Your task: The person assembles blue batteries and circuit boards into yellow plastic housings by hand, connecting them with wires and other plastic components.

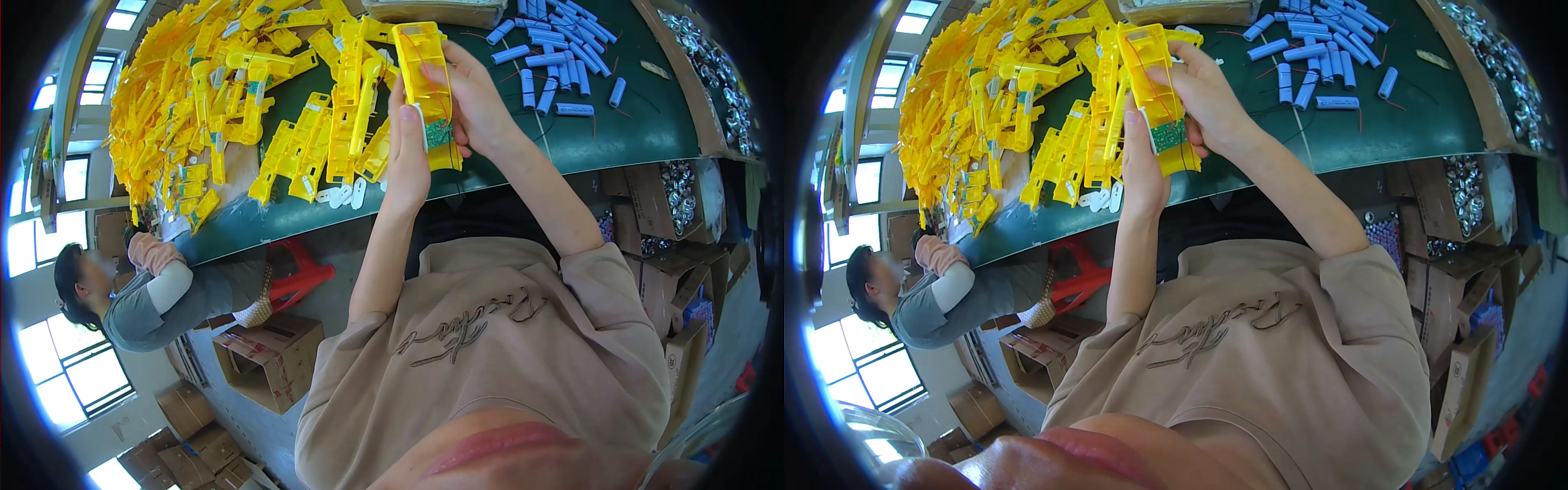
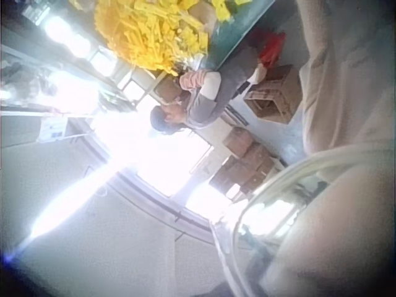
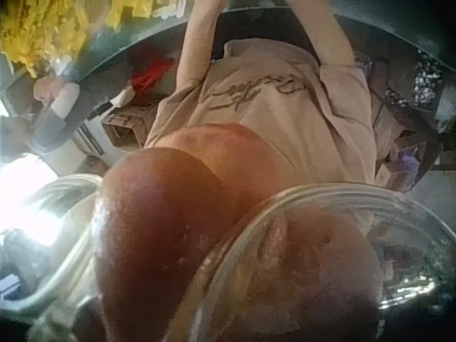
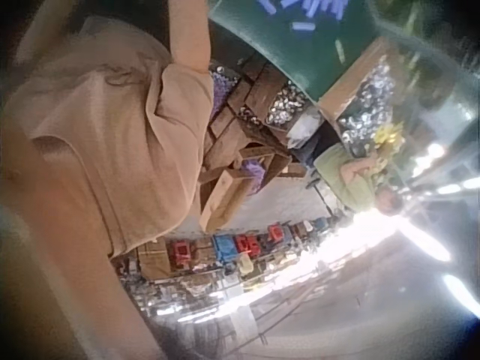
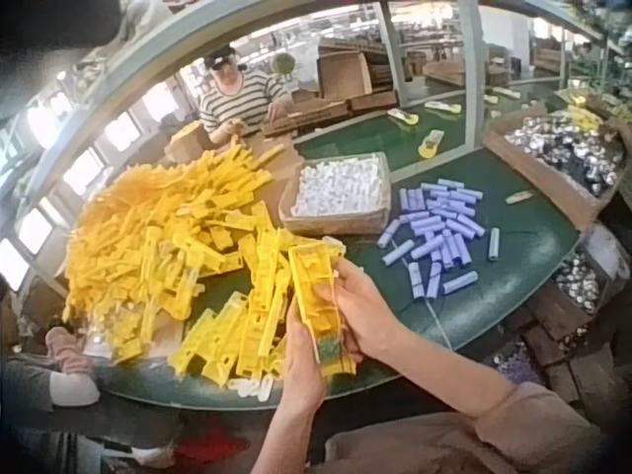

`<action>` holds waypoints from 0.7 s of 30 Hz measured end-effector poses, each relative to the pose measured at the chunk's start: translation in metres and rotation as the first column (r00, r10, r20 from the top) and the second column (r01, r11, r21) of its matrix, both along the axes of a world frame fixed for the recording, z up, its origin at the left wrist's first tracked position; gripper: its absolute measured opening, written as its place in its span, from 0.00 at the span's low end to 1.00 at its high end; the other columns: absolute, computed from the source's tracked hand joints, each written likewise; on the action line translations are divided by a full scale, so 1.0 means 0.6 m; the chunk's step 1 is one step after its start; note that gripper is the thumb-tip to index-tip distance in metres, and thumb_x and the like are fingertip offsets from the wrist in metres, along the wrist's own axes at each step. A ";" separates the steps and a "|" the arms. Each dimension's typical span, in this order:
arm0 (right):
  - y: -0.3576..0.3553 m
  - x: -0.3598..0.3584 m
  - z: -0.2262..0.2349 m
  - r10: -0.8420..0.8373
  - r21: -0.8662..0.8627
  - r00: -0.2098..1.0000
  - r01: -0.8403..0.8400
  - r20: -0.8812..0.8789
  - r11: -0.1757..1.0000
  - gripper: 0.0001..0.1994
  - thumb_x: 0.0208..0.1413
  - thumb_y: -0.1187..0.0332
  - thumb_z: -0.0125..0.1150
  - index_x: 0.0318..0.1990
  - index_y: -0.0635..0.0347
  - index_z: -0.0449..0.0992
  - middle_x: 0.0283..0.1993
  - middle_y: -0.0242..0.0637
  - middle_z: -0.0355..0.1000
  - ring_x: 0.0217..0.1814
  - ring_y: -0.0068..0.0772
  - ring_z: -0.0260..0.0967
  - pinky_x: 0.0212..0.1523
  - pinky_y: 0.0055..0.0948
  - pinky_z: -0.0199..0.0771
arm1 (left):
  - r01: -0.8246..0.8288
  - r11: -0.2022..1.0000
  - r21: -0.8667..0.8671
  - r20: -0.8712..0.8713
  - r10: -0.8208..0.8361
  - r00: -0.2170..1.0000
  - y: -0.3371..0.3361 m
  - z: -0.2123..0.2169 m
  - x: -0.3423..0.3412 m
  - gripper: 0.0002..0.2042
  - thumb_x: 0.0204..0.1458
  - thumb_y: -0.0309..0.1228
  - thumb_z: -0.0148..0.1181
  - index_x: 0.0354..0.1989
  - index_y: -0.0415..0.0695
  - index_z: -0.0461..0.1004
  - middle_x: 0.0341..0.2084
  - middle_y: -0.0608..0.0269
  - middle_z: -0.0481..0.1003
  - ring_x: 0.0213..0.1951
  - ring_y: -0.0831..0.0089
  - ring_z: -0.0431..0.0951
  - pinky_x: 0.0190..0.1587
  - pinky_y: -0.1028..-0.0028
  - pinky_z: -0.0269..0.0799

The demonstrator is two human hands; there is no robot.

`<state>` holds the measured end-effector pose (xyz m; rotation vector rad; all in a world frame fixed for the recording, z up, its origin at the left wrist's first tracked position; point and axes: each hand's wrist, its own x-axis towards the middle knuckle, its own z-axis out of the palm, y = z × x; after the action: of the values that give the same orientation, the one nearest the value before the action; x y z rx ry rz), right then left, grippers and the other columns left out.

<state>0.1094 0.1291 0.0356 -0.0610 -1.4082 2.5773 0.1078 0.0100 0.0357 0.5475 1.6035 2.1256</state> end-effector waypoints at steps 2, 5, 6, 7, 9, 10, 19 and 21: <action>-0.003 0.007 0.022 -0.044 -0.045 0.999 0.043 -0.024 0.998 0.19 0.57 0.70 0.53 0.56 0.62 0.61 0.42 0.40 0.73 0.38 0.23 0.72 0.36 0.20 0.72 | 0.017 0.999 0.039 -0.035 -0.015 0.999 0.000 0.008 0.003 0.28 0.63 0.47 0.29 0.68 0.46 0.37 0.37 0.52 0.69 0.27 0.71 0.73 0.29 0.72 0.75; -0.001 0.001 0.023 -0.032 -0.103 0.991 0.018 -0.130 0.995 0.21 0.57 0.71 0.54 0.57 0.62 0.60 0.43 0.40 0.72 0.42 0.23 0.71 0.40 0.21 0.71 | 0.023 0.998 0.050 -0.027 -0.021 0.999 -0.008 0.002 0.001 0.28 0.63 0.47 0.29 0.67 0.46 0.38 0.39 0.53 0.69 0.29 0.71 0.74 0.29 0.72 0.75; -0.007 0.002 0.022 0.018 -0.075 0.995 -0.026 -0.102 0.997 0.21 0.57 0.71 0.54 0.56 0.62 0.60 0.42 0.39 0.72 0.43 0.24 0.71 0.41 0.21 0.71 | 0.017 0.996 0.087 -0.019 -0.016 1.000 -0.014 0.004 0.004 0.28 0.63 0.47 0.30 0.67 0.45 0.40 0.40 0.54 0.69 0.31 0.71 0.74 0.29 0.73 0.75; -0.014 0.002 0.021 0.068 -0.049 0.995 -0.072 -0.072 0.996 0.21 0.57 0.70 0.55 0.56 0.62 0.60 0.41 0.38 0.71 0.43 0.24 0.70 0.41 0.21 0.70 | 0.016 0.997 0.080 -0.020 -0.015 1.000 -0.019 0.003 0.002 0.28 0.63 0.47 0.30 0.67 0.45 0.40 0.40 0.54 0.69 0.31 0.71 0.74 0.29 0.73 0.75; -0.018 0.005 0.021 0.088 -0.006 0.995 -0.088 -0.050 0.996 0.21 0.57 0.68 0.55 0.57 0.62 0.60 0.39 0.36 0.71 0.41 0.23 0.69 0.41 0.20 0.69 | -0.013 0.998 0.063 -0.099 0.019 0.995 -0.030 0.002 -0.002 0.25 0.63 0.48 0.29 0.63 0.48 0.50 0.38 0.56 0.70 0.29 0.71 0.75 0.29 0.74 0.74; -0.018 0.007 0.017 0.028 0.038 0.998 -0.026 -0.060 0.999 0.21 0.57 0.66 0.55 0.56 0.61 0.60 0.38 0.35 0.70 0.38 0.22 0.68 0.39 0.19 0.68 | -0.050 0.997 0.067 -0.108 0.057 0.993 -0.031 0.007 -0.004 0.24 0.64 0.47 0.29 0.63 0.47 0.50 0.35 0.53 0.72 0.30 0.70 0.76 0.30 0.73 0.74; -0.072 0.021 0.012 -0.271 0.532 0.954 0.298 -0.132 0.793 0.12 0.55 0.61 0.58 0.31 0.63 0.74 0.26 0.32 0.68 0.27 0.22 0.64 0.26 0.25 0.62 | -0.336 0.937 -0.092 -0.274 0.301 0.913 -0.059 -0.007 -0.018 0.22 0.65 0.39 0.33 0.64 0.41 0.51 0.49 0.57 0.67 0.46 0.74 0.69 0.49 0.75 0.66; -0.072 0.009 0.001 -0.320 0.616 0.888 0.459 -0.330 0.640 0.10 0.55 0.64 0.58 0.32 0.64 0.74 0.28 0.35 0.69 0.26 0.26 0.64 0.26 0.24 0.64 | -0.305 0.945 -0.116 -0.318 0.255 0.913 -0.068 -0.007 -0.021 0.22 0.65 0.39 0.35 0.62 0.40 0.55 0.52 0.59 0.64 0.51 0.76 0.65 0.53 0.76 0.60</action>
<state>0.1146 0.0859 0.0365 -0.0029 -1.9154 1.5455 0.0951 -0.0307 0.0312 0.6420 2.1185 2.1614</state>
